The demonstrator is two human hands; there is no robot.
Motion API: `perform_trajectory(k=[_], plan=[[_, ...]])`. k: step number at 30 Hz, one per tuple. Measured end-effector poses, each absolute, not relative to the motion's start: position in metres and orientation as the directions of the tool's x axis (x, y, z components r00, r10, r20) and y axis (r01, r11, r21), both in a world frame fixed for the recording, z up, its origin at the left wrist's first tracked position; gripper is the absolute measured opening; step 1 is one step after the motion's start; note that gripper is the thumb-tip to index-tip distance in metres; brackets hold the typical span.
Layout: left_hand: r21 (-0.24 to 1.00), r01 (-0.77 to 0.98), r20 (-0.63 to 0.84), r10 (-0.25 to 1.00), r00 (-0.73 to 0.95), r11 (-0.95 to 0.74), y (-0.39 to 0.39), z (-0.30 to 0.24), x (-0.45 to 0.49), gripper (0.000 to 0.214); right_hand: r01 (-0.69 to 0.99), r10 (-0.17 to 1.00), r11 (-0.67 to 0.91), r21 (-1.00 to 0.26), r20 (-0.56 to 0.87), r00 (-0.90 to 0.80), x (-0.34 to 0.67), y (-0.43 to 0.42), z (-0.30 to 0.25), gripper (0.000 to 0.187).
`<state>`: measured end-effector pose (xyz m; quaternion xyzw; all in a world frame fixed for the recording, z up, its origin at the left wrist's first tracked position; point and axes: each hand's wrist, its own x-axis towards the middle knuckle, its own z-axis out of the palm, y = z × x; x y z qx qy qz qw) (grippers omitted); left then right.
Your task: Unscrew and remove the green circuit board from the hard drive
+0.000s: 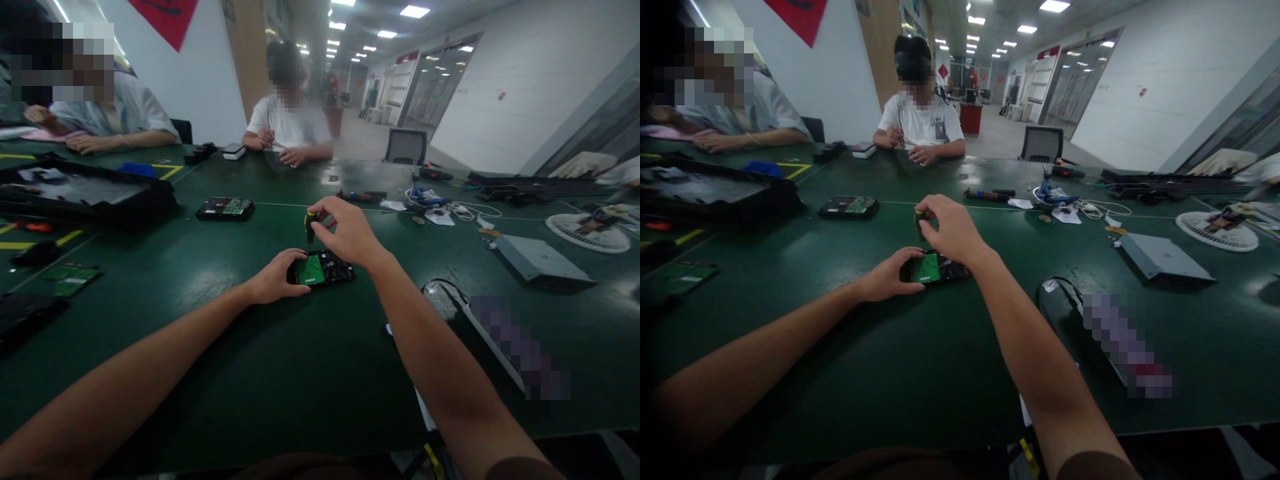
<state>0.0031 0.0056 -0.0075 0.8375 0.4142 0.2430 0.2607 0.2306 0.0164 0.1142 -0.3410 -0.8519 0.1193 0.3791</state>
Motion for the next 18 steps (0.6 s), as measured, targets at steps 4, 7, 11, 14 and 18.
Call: perform_trajectory(k=[4,7,11,14,18], plan=[[0.644,0.567,0.176,0.821,0.544,-0.514,0.0049,-0.0057,0.003,0.082,0.505,0.704,0.709,-0.492,0.535,-0.467,0.2308,0.015,0.1152,0.016],[0.641,0.557,0.194,0.814,0.547,-0.528,0.0049,-0.0058,0.0031,0.082,0.508,0.718,0.694,-0.511,0.544,-0.434,0.2285,0.0146,0.1134,0.017],[0.645,0.554,0.202,0.817,0.54,-0.526,0.0046,-0.0052,0.0037,0.081,0.517,0.71,0.697,-0.496,0.581,-0.399,0.2262,0.0179,0.1088,0.015],[0.647,0.553,0.199,0.816,0.543,-0.525,0.0049,-0.0049,0.0038,0.081,0.498,0.688,0.718,-0.486,0.605,-0.402,0.2256,0.0198,0.1065,0.013],[0.64,0.552,0.204,0.811,0.549,-0.535,0.0064,-0.0062,0.0034,0.081,0.446,0.694,0.718,-0.535,0.595,-0.405,0.2248,0.0185,0.1059,0.014]])
